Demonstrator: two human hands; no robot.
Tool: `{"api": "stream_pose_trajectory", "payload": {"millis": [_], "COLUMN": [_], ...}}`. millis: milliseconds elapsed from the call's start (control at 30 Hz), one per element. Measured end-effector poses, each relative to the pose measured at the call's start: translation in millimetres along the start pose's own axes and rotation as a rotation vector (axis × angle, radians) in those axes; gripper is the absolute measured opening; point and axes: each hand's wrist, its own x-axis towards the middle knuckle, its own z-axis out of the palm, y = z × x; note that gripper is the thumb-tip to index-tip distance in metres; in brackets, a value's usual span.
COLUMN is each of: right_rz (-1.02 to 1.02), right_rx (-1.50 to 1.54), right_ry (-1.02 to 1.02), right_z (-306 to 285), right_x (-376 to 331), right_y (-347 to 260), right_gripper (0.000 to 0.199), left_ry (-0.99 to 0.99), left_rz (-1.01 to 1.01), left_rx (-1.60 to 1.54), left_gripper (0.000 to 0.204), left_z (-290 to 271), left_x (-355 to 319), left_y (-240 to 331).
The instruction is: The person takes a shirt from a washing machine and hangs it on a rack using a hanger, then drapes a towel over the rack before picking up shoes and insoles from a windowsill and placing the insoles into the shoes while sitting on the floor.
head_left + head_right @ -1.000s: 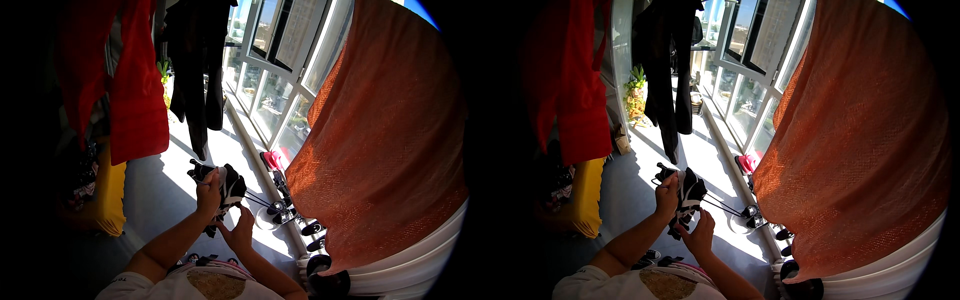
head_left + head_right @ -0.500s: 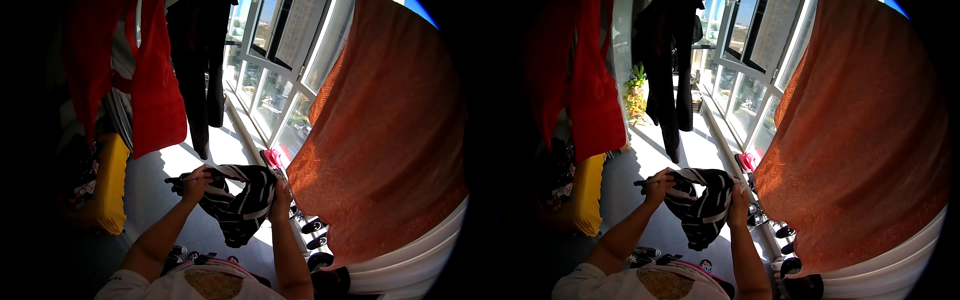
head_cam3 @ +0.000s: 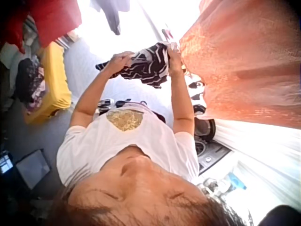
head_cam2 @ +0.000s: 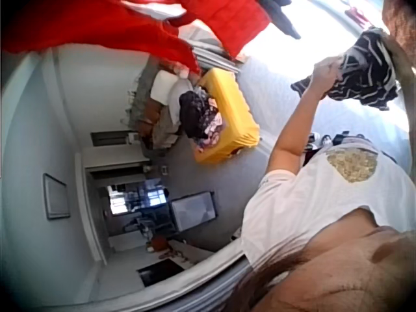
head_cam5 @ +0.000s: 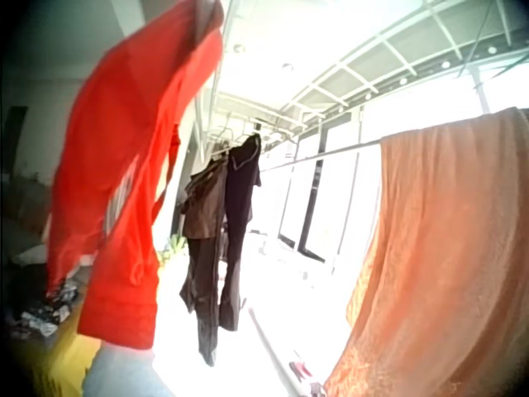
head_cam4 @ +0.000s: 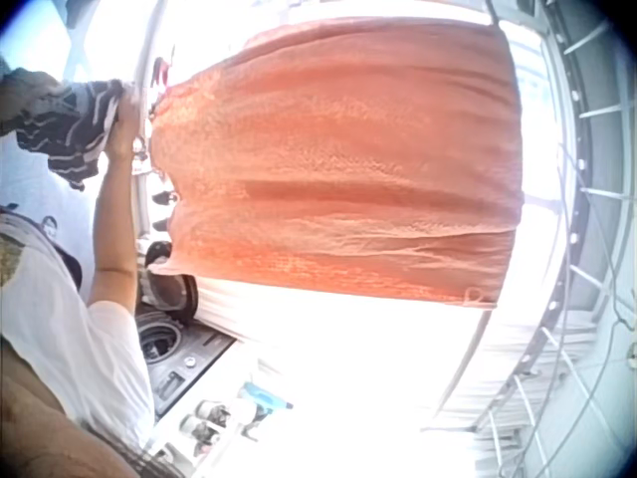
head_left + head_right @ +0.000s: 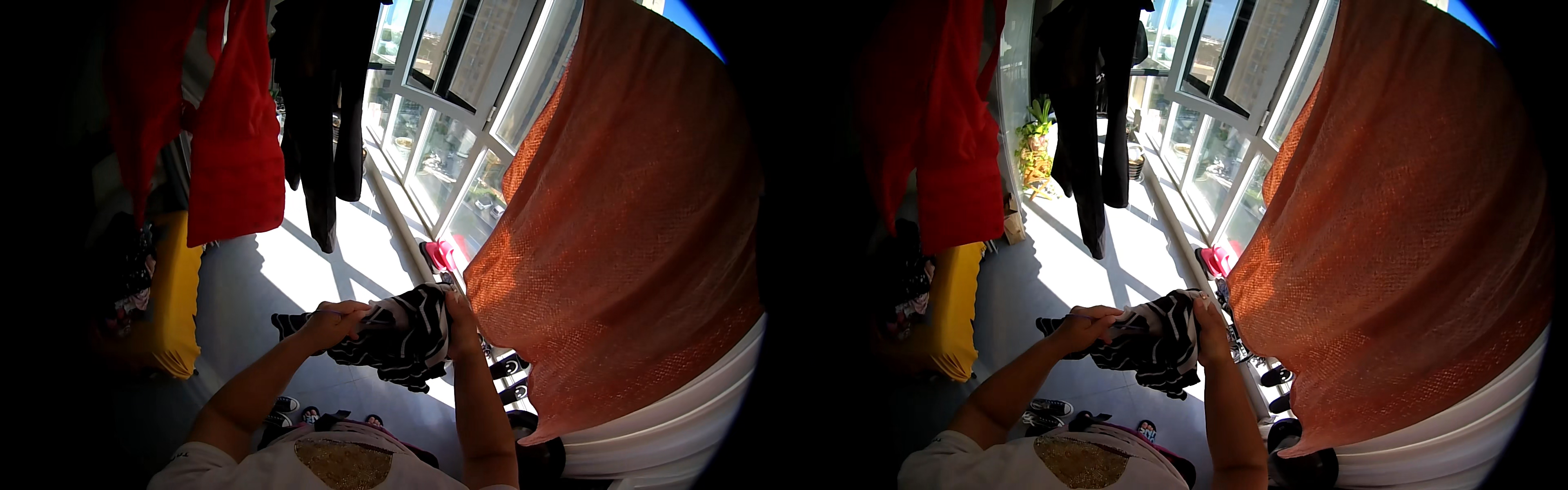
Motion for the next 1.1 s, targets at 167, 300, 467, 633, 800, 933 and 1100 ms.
{"api": "stream_pose_trajectory", "payload": {"millis": [167, 300, 467, 633, 800, 933, 1100], "right_rz": [0.130, 0.150, 0.088, 0.073, 0.164, 0.267, 0.392], "right_rx": [0.065, 0.050, 0.008, -0.073, -0.196, -0.569, -1.168], "right_ry": [-0.213, -0.228, -0.057, -0.004, -0.046, -0.035, 0.078], "right_z": [39, 48, 27, 8, -6, -6, -53], "right_x": [-1, -1, -5, -12, -6, 4, 8], "right_y": [4, -4, -28, -57, -67, -68, -43], "right_gripper": [0.038, 0.035, 0.030, 0.033, 0.036, 0.031, 0.044], "left_ry": [-0.042, -0.014, 0.114, 0.069, -0.190, -0.284, -0.136], "left_rz": [0.166, 0.072, -0.140, -0.129, 0.101, 0.217, -0.011], "left_rx": [0.365, 0.081, -0.224, -0.161, 0.304, 0.375, 0.037], "left_gripper": [0.026, 0.023, 0.025, 0.031, 0.022, 0.021, 0.028], "left_z": [31, 44, 27, 5, -2, -13, -40], "left_x": [14, 13, 12, 8, 4, -3, -4], "left_y": [-19, -3, -9, 4, 15, 42, 91]}}
